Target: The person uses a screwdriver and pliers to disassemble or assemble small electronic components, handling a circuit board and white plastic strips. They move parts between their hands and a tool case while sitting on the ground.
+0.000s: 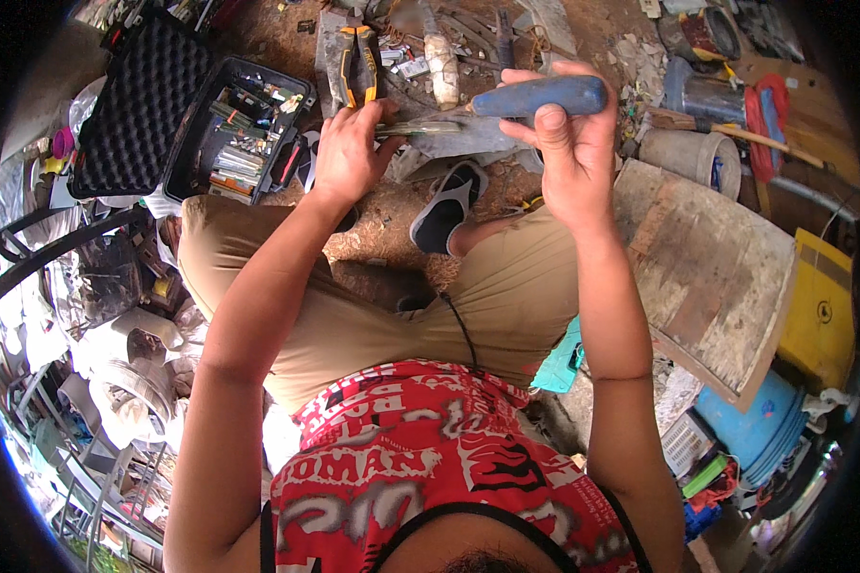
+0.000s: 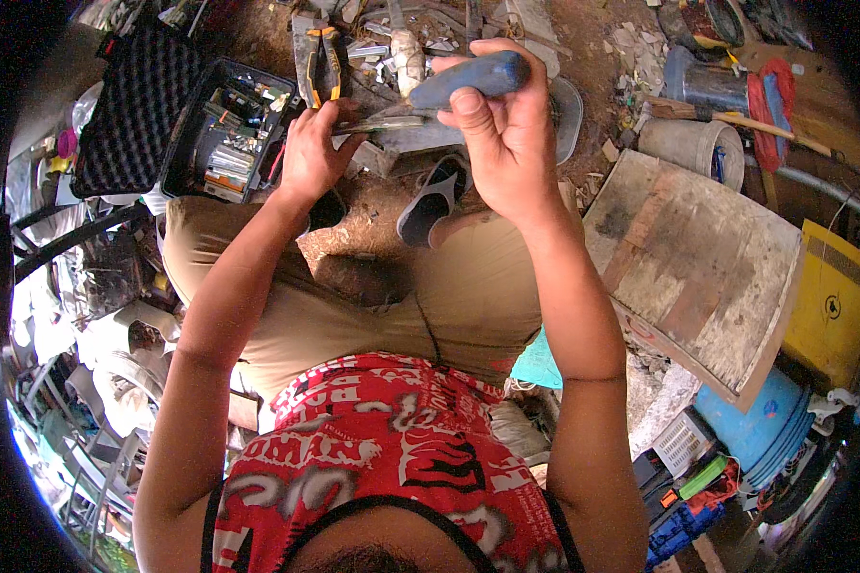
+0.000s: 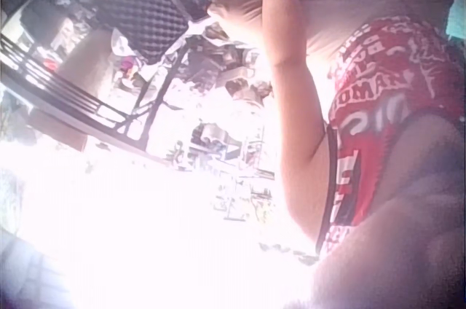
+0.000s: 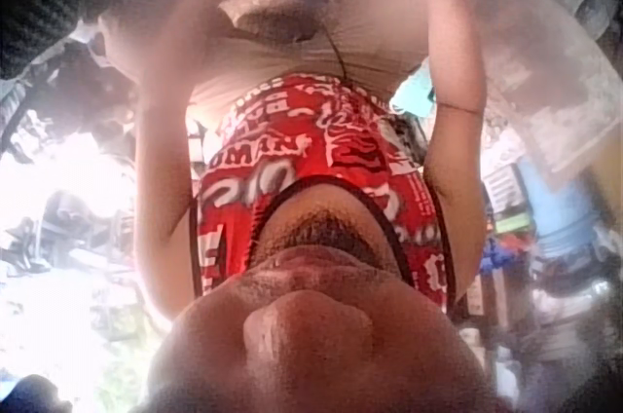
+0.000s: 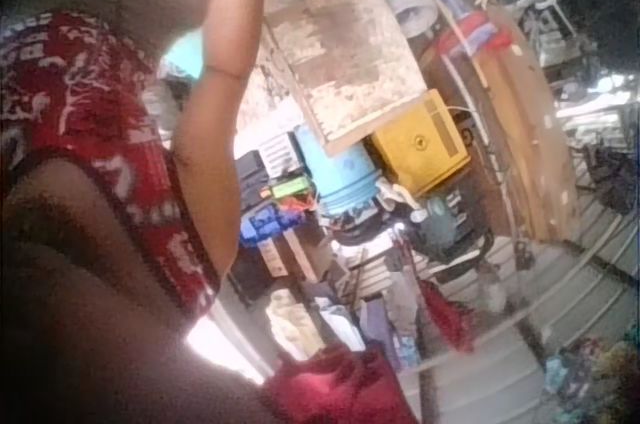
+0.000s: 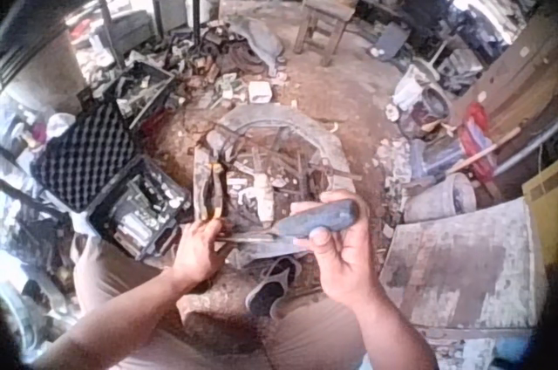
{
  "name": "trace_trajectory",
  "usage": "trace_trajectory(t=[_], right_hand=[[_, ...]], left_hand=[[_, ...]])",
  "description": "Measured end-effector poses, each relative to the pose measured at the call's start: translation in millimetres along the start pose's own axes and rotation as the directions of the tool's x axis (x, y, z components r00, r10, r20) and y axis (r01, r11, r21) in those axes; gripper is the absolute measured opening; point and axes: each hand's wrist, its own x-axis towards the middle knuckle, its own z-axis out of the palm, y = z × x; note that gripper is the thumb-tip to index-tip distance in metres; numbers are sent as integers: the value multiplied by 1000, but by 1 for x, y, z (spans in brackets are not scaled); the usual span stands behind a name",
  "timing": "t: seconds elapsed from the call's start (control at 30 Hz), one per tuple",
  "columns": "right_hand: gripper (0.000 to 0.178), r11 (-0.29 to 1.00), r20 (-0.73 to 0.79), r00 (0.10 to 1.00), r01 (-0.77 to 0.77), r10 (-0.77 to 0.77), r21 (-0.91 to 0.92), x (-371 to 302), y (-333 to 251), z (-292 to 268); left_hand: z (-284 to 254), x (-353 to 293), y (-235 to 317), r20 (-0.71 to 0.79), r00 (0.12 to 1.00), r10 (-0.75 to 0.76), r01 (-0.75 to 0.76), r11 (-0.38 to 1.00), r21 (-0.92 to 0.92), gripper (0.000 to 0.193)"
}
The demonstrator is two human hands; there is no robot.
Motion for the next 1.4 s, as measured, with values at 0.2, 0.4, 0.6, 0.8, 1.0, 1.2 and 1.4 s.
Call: trace_trajectory(t=[0.2, 0.4, 0.6, 0.8, 1.0, 1.2, 1.4], right_hand=[[41, 999, 53, 999, 10, -8, -36, 6, -2, 5], [44, 995, 174, 983, 74, -62, -62, 4, 1, 11], [45, 994, 190, 979, 88, -76, -58, 2, 3, 15], [45, 993, 200, 975, 107, -93, -58, 1, 4, 16], [47, 993, 242, 967, 100, -81, -69, 1, 4, 20], [47, 987, 283, 956, 116, -80, -109, 4, 4, 23], [53, 967, 364, 930, 142, -56, -214, 17, -7, 28]], left_hand=[[-4, 1, 4, -13, 1000, -26, 26, 999, -26, 40], [-1, -1, 2, -75, 997, 1, -7, 996, -86, 41], [-2, -1, 1, -29, 999, -41, 38, 993, -116, 40], [-1, -1, 0, -89, 996, 4, -13, 994, -104, 39], [0, 0, 0, -86, 996, 18, -25, 996, -82, 37], [-1, 0, 1, -79, 997, 14, -21, 996, -86, 32], [4, 2, -3, -44, 998, 37, -42, 993, -114, 21]])
